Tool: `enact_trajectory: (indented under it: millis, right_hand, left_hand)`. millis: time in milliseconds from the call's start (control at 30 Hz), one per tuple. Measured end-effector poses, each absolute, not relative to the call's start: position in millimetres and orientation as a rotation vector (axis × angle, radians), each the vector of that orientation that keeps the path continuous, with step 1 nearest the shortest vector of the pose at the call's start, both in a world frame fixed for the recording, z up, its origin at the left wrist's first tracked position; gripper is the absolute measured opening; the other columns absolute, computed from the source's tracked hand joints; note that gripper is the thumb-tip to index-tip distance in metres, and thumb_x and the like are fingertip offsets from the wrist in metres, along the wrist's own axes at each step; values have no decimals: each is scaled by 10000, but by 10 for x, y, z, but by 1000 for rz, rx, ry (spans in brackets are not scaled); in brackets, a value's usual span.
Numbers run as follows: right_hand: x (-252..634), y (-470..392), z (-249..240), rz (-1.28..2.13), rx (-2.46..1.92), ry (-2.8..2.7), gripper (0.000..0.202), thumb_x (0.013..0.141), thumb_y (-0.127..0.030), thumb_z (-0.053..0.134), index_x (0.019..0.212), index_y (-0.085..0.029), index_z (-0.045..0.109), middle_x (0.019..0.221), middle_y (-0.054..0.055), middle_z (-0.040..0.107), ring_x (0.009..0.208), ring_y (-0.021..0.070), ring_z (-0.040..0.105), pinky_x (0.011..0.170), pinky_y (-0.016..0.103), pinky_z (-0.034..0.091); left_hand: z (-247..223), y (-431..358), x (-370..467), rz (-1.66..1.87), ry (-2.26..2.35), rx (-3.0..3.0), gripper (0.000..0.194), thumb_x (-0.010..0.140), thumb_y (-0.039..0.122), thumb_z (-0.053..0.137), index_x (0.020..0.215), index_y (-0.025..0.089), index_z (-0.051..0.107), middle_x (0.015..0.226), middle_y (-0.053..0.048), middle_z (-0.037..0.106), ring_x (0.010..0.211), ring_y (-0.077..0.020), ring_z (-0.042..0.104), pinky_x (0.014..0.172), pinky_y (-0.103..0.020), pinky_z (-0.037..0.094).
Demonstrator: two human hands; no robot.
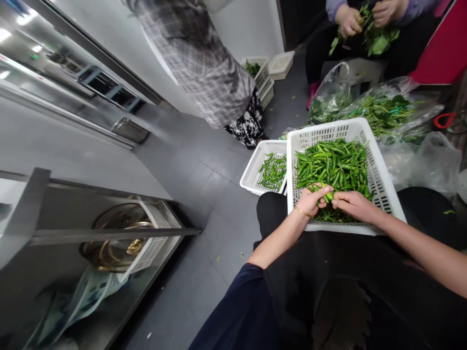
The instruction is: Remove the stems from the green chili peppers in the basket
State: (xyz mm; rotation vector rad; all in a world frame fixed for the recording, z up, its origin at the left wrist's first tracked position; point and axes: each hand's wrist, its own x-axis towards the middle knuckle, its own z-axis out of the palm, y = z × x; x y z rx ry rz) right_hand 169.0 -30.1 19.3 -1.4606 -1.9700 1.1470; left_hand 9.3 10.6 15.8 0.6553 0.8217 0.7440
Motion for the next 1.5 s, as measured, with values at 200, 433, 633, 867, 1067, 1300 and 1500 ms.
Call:
enact_trajectory:
  millis: [200,433,633,867,1067,1300,1500]
  right_hand:
    - [1637,-470,425,1363,-1184,-2145,377,875,-432,366,588,-190,407,583,-28,413,560,103,384,557,236,300]
    - [1950,-329,572,1405,-1531,-2024,374,811,-551,472,868,-208,612,656,-3,590,591,140,509,569,247,360]
    - [1695,-209,320,929,-1630,-2112,360,860,-476,379,673,-208,531,606,12,553,585,144,492,563,251,334]
    - [1657,-395,109,848,-1414,-2510,318,909,-375,284,730,-211,490,693,48,585,626,165,527,587,269,325]
    - [1672,-527,-10,1163,-1482,-2314,245,790,-269,356,561,-207,416,544,-8,505,538,129,479,537,247,309]
    - [2140,-267,-78,1478,-1892,-2142,382,803,-517,399,718,-202,597,497,-13,553,461,146,546,514,252,385]
    - [1873,-4,-218,793,-2399,-2447,418,824,-461,444,854,-116,679,966,188,673,866,293,633,603,328,436]
  left_hand:
    - [143,48,34,457,678,674,338,607,382,720,707,101,561,524,35,462,373,-3,252,372,-172,137]
    - [159,106,-60,213,799,1342,218,651,328,644,595,142,544,509,39,474,452,-58,380,454,-203,281]
    - [206,71,17,103,911,1793,231,682,282,627,514,153,534,464,51,424,511,-84,390,529,-218,302]
    - [159,24,-67,0,875,2126,279,694,222,598,450,175,470,442,17,427,453,-96,373,473,-230,261]
    - [176,-63,-2,-104,756,2280,383,609,202,683,394,195,367,416,8,374,471,-123,427,486,-230,301]
    - [509,175,-243,182,520,1277,256,632,385,657,633,143,575,655,-37,574,571,-124,531,594,-266,438]
    - [191,281,-349,479,616,730,295,565,262,690,792,132,555,802,-86,646,676,-180,628,566,-291,491]
